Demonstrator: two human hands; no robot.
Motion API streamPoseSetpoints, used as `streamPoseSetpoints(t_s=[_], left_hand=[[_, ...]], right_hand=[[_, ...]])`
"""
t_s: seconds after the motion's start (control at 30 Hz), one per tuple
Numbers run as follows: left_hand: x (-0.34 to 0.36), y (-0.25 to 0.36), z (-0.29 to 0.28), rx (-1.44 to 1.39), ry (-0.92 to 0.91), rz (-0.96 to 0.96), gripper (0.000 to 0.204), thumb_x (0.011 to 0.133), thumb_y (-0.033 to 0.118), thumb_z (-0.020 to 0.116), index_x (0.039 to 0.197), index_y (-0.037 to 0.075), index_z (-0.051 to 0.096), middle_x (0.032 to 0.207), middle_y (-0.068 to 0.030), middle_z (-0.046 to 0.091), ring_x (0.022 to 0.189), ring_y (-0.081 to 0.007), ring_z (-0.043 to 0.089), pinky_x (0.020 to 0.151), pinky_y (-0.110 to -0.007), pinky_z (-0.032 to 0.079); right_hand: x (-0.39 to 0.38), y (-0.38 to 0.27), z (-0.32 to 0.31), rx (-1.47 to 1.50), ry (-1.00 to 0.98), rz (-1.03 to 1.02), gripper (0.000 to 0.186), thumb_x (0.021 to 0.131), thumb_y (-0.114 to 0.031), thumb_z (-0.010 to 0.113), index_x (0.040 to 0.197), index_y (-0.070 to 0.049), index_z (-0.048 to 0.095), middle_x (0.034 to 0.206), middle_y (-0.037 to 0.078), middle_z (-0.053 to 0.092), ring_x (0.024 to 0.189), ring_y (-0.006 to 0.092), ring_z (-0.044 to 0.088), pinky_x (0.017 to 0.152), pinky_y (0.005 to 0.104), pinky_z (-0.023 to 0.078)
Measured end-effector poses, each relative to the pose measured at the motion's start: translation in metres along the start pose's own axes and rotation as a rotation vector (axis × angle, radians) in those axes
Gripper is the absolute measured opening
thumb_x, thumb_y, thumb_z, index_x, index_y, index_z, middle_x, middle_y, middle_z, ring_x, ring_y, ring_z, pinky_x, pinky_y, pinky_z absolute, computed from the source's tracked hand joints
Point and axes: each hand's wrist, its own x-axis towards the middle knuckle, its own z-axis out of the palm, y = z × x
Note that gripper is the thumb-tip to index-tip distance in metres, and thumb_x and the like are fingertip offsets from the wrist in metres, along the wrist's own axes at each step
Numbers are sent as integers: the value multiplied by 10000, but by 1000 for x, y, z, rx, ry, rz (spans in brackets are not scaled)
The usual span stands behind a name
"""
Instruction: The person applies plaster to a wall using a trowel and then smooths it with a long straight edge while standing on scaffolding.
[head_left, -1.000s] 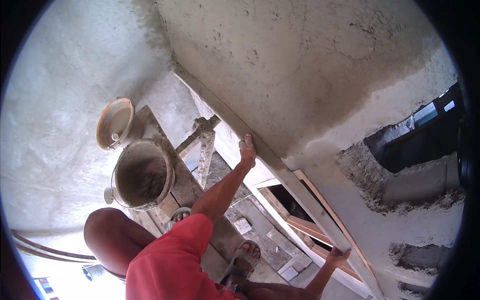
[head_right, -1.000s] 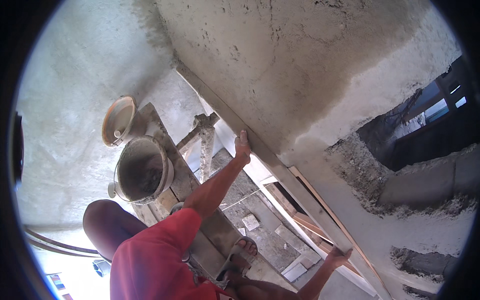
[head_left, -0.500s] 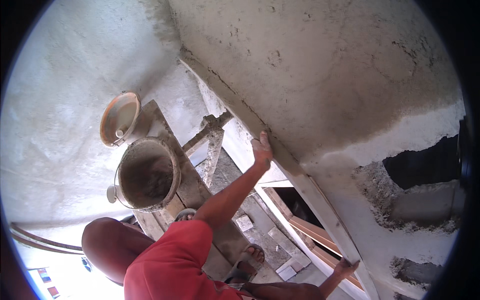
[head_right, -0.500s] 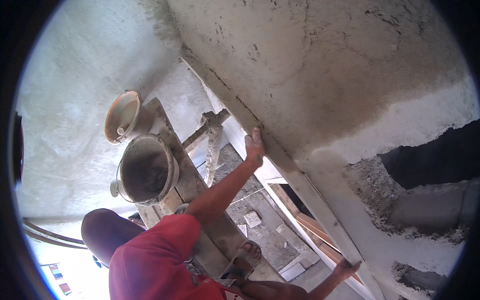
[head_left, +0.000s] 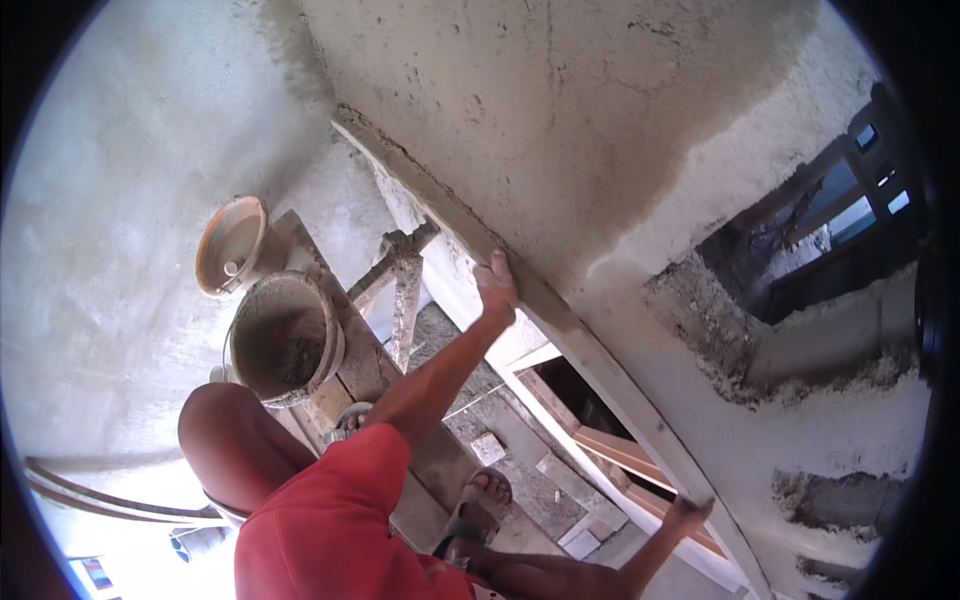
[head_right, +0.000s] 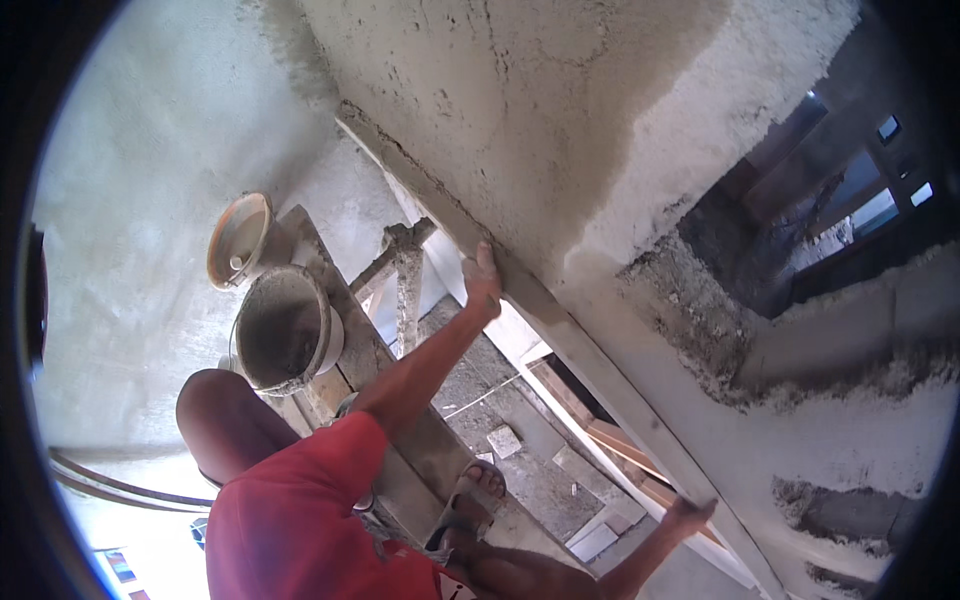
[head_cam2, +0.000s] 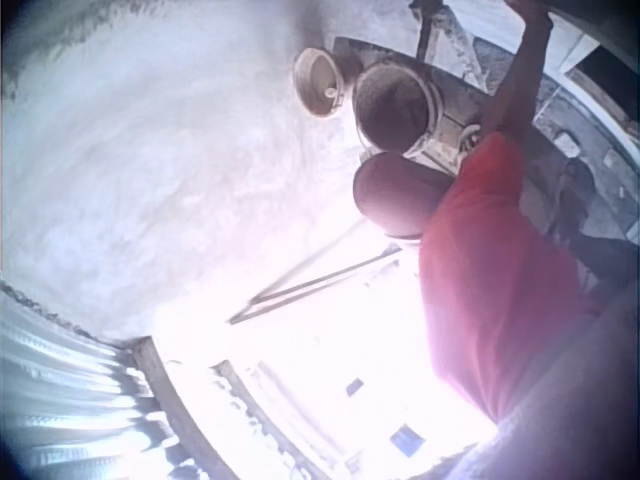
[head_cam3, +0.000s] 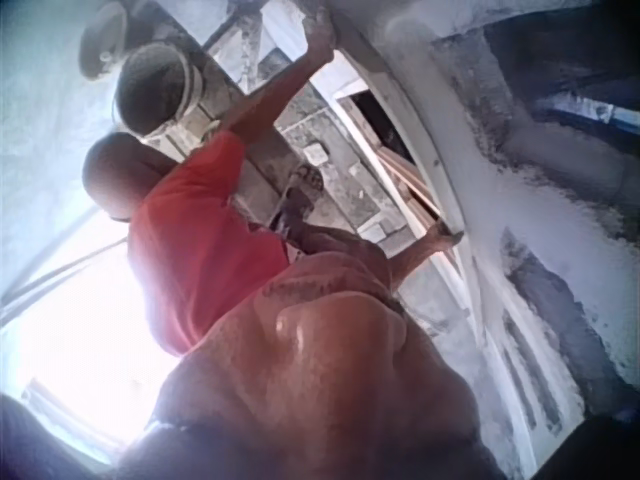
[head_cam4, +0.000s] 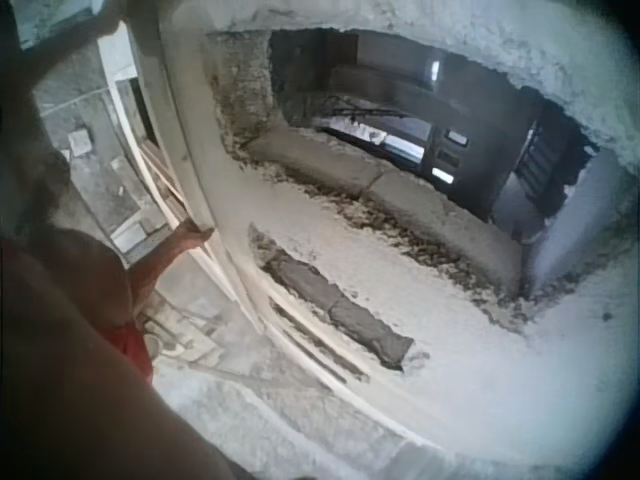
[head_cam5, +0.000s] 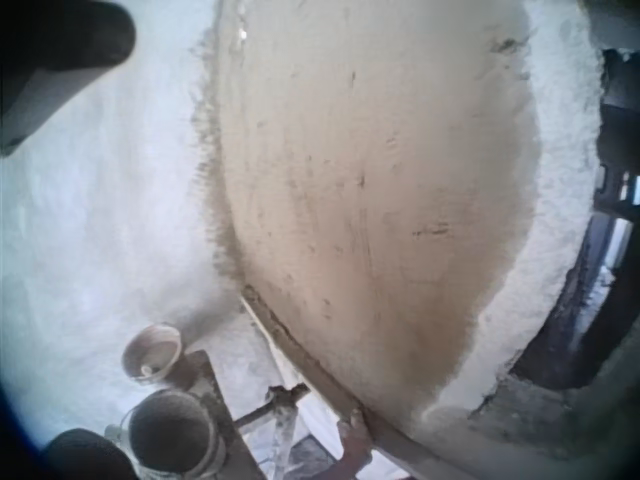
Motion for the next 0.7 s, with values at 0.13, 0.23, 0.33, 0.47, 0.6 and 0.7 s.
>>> streamPoseSetpoints(t_s=[0.13,0.23,0.33,0.47,0.6,0.7], left_hand=[[-41,28,15,97,-28,27,566,897,494,481,940,-69,453,854,-146,529,796,-191,508,701,-327,451],[-45,32,3,19,-130,-74,523,920,432,468,924,-88,414,904,-194,505,839,-231,477,785,-349,415],[-27,28,-3,13,-86,-108,508,926,418,464,941,-88,419,921,-205,522,844,-238,490,797,-345,416],[29,-12,-12,57,-28,-145,512,928,410,459,957,-101,438,931,-224,540,870,-261,516,795,-357,420],[36,-25,-1,-27,-63,-128,529,925,418,449,958,-109,444,940,-228,537,887,-266,509,808,-362,414],[44,-40,-14,50,-17,-94,553,920,431,451,975,-120,447,957,-233,535,904,-270,505,820,-360,409]], right_hand=[[22,-46,-17,21,-41,-56,507,880,-296,524,1263,17,416,1277,167,468,1150,300,481,968,430,412],[-9,-44,10,-29,59,-32,505,883,-287,522,1265,23,408,1263,168,480,1149,295,485,964,417,423],[-11,-22,15,-41,29,-32,498,885,-280,520,1263,25,408,1266,169,477,1150,296,486,973,422,418],[-8,27,12,-17,-56,57,497,884,-298,523,1247,26,422,1242,172,494,1133,299,498,958,419,426],[2,40,13,-38,25,24,513,881,-331,531,1239,24,433,1236,166,494,1132,305,493,941,418,428],[-12,48,12,-86,46,54,531,875,-354,541,1238,19,436,1238,161,488,1140,304,482,927,414,431]])
